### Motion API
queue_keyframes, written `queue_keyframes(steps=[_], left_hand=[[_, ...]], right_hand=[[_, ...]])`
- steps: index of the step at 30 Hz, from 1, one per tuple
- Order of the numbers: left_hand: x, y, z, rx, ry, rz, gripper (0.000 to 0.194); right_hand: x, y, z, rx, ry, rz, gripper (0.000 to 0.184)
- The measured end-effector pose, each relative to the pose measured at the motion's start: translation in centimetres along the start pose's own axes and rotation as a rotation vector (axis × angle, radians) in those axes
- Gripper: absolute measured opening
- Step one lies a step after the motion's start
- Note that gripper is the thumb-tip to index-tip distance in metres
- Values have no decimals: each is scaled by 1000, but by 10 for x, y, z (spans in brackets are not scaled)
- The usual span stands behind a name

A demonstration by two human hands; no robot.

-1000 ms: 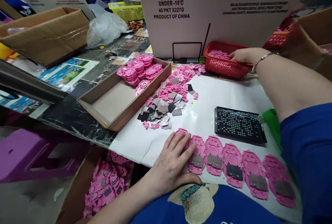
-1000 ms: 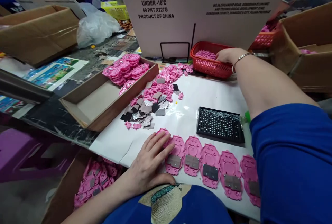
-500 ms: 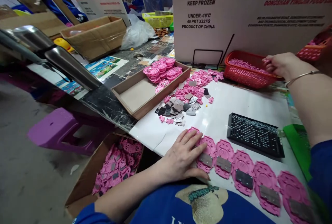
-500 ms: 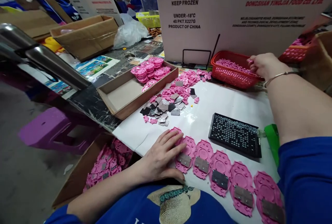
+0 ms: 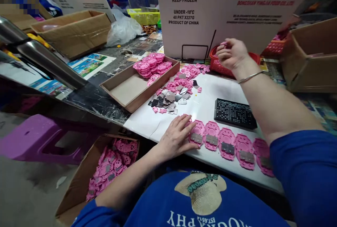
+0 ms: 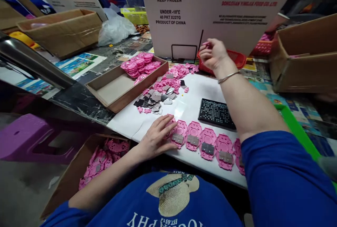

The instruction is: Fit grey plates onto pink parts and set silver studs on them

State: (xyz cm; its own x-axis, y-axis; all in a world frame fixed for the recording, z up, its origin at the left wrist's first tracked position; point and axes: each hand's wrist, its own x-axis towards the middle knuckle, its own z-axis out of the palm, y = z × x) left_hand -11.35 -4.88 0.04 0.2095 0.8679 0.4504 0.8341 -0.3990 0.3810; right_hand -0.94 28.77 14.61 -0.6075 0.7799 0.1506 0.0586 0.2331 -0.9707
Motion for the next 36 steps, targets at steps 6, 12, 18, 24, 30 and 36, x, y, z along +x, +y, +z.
queue_keyframes(steps=[6,12,18,24,30,36], left_hand=[[-2,-3,2,-139,130,-69,56],[18,-8,-12,-311,310,-286,39],[75,-23,-27,-715,500,-448,39],[93,-28,-20,-890,373,-527,29],[82,-29,-22,-598,302,-482,21],[72,-24,-21,-1138,407,-632,32]], right_hand=[[-42,-1,46,628,-160,272,34],[-73,8,68,936,-222,376,32],[-108,21,91,816,-351,527,24],[-133,35,105,720,-385,568,24],[-143,44,111,640,-355,583,22],[-140,38,104,625,-344,562,15]])
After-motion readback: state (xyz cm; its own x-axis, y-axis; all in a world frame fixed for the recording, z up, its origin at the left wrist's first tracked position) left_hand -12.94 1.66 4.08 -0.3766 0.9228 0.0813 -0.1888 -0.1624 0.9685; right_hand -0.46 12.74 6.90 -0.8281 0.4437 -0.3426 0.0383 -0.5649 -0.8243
